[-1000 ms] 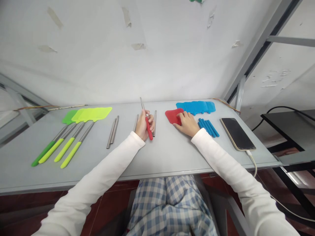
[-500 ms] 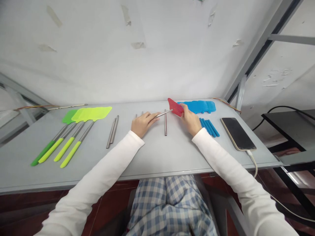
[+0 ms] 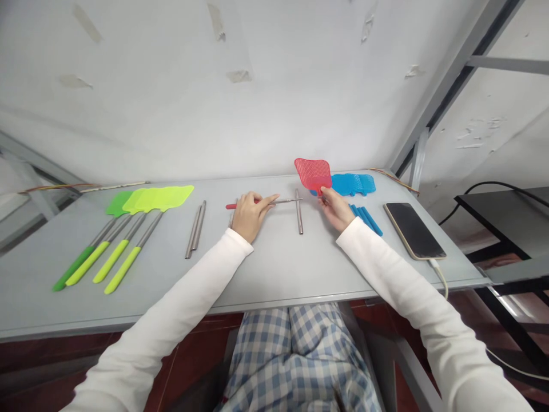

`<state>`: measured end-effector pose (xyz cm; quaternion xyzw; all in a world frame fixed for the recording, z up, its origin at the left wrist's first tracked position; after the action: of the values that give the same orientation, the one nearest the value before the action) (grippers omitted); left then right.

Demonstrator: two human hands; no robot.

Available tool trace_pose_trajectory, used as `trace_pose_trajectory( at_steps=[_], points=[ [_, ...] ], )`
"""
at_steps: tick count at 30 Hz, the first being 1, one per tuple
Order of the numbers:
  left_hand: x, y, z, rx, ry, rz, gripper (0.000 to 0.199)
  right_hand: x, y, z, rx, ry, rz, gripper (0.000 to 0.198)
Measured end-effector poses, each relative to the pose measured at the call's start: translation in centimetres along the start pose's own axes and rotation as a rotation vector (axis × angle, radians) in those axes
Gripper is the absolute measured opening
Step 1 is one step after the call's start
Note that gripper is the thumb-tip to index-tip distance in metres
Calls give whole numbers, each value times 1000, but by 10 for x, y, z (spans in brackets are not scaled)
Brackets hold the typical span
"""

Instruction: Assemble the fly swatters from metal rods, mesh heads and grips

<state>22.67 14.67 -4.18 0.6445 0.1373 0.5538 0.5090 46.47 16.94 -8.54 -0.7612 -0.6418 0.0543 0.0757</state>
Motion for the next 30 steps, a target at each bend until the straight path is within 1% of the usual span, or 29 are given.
trace_pose_trajectory(
  at_steps=[3,6,10,15,21,27,30],
  points=[
    [-1,-1,2,-3,-2,-7,39,-4,-7,0,74,-32,-43,25],
    [-2,-1,1,1,34,-16,40,-12,-15,-1,160,-61,-44,22],
    [-2,-1,-1,14,89,-44,40,-20,-24,-3,208,-83,-61,22],
    [-1,-2,-3,14,106,-37,38,-25,-28,-5,229,-70,-79,26],
    [-2,-1,-3,-9,94,-3,39,-25,-29,-4,209,-37,-96,24],
    [-2,-1,-4,-16,66,25,40,-25,-30,-1,213,-70,-100,24],
    [-1,-3,-4,-4,56,5,41,-27,-31,0,210,-87,-107,25]
  ],
)
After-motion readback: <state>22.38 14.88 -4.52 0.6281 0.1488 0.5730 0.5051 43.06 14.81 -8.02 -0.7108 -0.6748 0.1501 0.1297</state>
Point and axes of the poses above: each hand's wrist, its own x-axis towards the middle knuckle, its own y-axis out of the back of the hand, z = x × y, the point moved 7 cm from there along x, towards the middle knuckle, and after that the axes turned 1 degree about -x, right-handed, at the moved point
